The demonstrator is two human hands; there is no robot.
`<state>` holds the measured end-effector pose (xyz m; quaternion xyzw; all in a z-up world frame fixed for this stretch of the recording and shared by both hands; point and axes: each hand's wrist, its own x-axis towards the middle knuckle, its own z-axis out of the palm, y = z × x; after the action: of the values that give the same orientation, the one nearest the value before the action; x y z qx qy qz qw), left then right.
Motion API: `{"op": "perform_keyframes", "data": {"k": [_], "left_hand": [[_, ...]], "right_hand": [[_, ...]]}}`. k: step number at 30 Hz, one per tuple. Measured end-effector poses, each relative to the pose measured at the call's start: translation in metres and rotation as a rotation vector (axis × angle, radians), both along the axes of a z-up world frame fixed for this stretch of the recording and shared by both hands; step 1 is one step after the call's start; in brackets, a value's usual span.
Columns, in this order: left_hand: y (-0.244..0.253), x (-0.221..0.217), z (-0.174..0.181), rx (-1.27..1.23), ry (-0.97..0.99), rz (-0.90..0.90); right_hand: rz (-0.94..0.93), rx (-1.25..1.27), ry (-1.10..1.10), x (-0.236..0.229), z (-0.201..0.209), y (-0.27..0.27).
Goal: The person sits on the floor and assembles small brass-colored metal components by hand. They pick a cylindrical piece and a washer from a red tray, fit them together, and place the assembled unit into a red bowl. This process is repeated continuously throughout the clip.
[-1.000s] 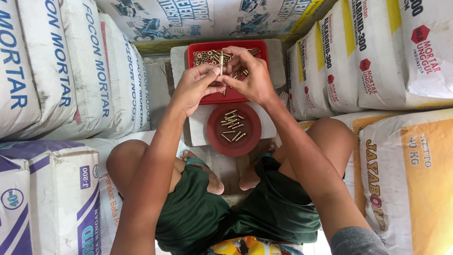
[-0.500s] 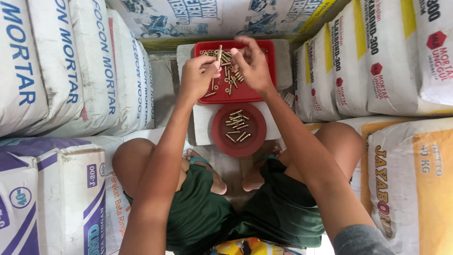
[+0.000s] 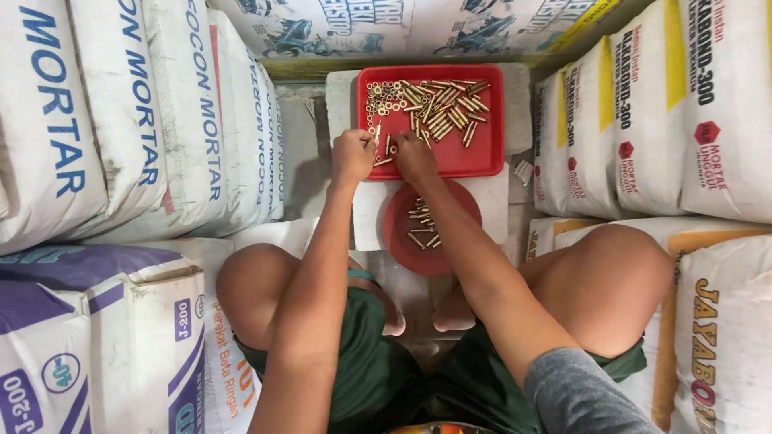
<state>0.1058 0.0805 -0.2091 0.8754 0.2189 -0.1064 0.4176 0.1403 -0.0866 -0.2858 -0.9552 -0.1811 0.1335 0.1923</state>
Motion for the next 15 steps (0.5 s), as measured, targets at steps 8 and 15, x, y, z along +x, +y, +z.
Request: {"op": "perform_keyframes", "data": {"k": [8, 15], "left_hand": [[-0.002, 0.001, 0.025, -0.035, -0.027, 0.024], [-0.016, 0.000, 0.071, -0.243, -0.109, -0.056]], "right_hand": [[-0.072, 0.005, 0.078, 0.010, -0.022, 0.007], [-0.139, 0.465, 0.134, 0.016, -0.001, -0.034]]}}
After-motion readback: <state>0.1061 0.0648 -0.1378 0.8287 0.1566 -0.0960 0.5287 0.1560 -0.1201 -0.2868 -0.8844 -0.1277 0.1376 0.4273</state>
